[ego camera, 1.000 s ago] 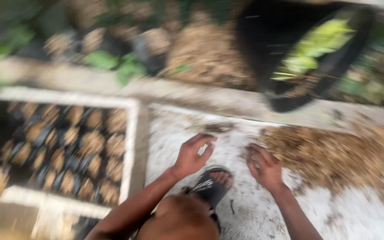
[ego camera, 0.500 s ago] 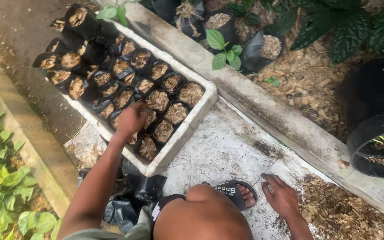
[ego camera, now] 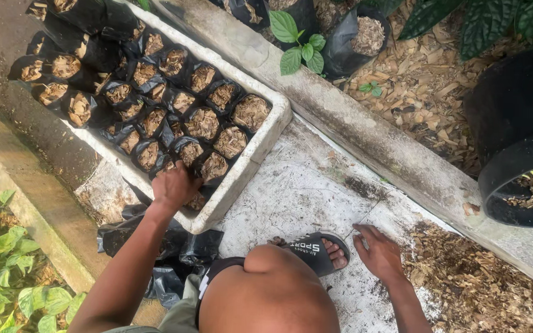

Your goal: The person fills small black plastic bags with soil and wood chips, then plants small variegated leafy plants into the bags. They repeat this process for multiple plants, arranging the finished potted plants on a nearby shelf.

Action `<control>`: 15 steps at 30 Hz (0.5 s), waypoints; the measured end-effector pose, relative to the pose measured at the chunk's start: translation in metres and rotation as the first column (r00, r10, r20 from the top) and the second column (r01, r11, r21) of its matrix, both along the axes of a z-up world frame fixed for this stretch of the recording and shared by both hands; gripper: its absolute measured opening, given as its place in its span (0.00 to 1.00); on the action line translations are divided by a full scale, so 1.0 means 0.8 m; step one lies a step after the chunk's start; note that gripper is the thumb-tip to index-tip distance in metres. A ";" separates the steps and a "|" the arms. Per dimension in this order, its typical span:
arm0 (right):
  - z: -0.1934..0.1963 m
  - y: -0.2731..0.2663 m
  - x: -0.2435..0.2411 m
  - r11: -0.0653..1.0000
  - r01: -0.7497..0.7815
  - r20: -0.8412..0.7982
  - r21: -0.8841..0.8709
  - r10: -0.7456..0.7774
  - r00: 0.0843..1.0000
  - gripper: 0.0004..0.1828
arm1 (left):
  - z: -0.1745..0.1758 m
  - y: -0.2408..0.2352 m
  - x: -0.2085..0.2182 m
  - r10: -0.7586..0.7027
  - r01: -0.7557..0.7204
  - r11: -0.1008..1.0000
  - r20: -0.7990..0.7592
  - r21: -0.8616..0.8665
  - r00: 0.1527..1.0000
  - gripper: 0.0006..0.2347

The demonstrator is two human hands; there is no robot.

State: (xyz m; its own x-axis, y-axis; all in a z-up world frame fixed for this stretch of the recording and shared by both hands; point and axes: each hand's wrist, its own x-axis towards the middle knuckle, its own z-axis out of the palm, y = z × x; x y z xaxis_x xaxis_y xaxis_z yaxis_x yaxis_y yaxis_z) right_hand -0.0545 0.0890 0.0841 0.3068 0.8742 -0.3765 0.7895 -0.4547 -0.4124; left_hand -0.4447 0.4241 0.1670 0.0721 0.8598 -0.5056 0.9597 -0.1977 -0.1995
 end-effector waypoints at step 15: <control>0.006 -0.017 0.008 0.998 0.056 -0.032 0.042 -0.055 0.998 0.19 | -0.015 0.023 -0.027 -0.254 0.142 0.900 0.232 0.412 0.939 0.08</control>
State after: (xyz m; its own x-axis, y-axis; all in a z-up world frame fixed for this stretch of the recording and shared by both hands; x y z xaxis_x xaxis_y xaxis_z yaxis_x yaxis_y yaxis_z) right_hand -0.0478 0.0752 0.0889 0.3442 0.8715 -0.3491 0.7502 -0.4789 -0.4559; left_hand -0.4660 0.4429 0.1549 0.3476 0.9346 -0.0748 0.9358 -0.3508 -0.0348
